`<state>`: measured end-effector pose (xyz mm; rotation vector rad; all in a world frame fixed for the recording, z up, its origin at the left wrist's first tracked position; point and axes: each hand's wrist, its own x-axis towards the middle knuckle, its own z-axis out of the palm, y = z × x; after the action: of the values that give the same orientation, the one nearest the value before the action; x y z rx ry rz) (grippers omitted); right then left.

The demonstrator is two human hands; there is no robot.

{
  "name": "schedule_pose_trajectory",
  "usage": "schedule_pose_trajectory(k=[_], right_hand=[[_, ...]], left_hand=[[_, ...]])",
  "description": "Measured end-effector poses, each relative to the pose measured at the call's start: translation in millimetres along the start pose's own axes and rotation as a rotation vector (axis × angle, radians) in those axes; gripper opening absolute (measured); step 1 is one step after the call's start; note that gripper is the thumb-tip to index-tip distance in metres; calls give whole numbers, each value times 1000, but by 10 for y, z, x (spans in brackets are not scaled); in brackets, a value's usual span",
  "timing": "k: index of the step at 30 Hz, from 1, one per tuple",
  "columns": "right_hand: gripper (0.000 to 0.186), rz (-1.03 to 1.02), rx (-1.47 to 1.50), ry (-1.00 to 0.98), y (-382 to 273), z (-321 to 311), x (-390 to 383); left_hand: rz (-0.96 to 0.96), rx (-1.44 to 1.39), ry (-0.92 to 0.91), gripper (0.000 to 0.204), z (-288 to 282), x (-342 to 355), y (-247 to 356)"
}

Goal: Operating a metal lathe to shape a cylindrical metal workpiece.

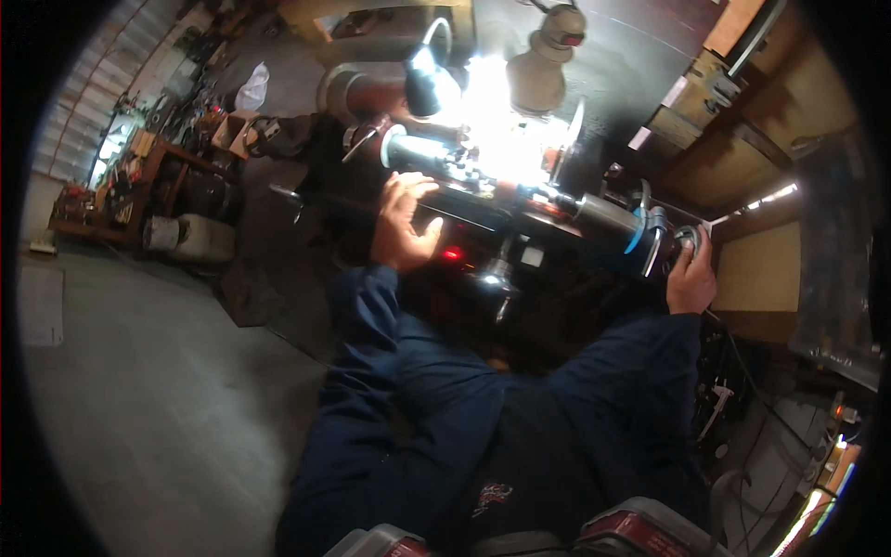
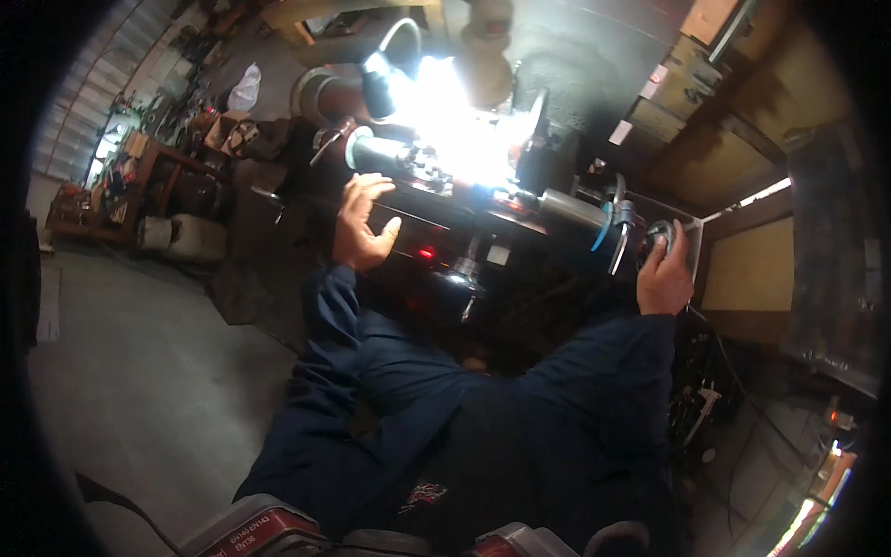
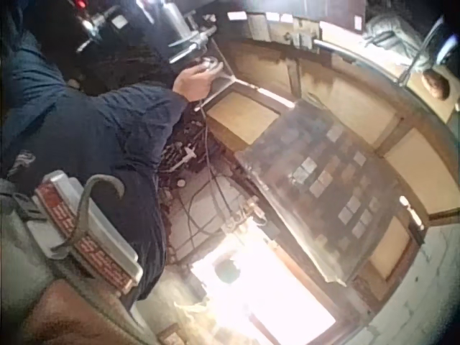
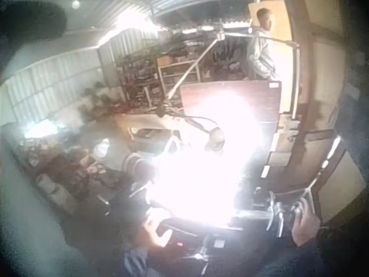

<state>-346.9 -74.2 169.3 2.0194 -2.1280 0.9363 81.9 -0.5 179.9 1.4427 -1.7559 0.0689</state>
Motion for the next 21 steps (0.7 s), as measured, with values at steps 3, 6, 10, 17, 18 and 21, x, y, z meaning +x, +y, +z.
schedule_pose_trajectory(k=[3,6,10,17,18,21], right_hand=[[38,-46,10,47,12,58,-38],[38,-35,-17,27,-19,71,-42],[38,-52,-9,23,-20,45,-48],[38,-18,3,31,6,30,-26],[38,-19,16,21,10,27,-27],[39,-4,27,18,17,40,-17]], left_hand=[[-152,45,406,25,23,-158,26],[-215,27,349,21,87,-87,110],[-226,47,222,33,194,259,245],[15,24,80,21,431,718,-17],[-17,-25,112,15,439,724,-10],[-79,29,106,12,428,710,6]])
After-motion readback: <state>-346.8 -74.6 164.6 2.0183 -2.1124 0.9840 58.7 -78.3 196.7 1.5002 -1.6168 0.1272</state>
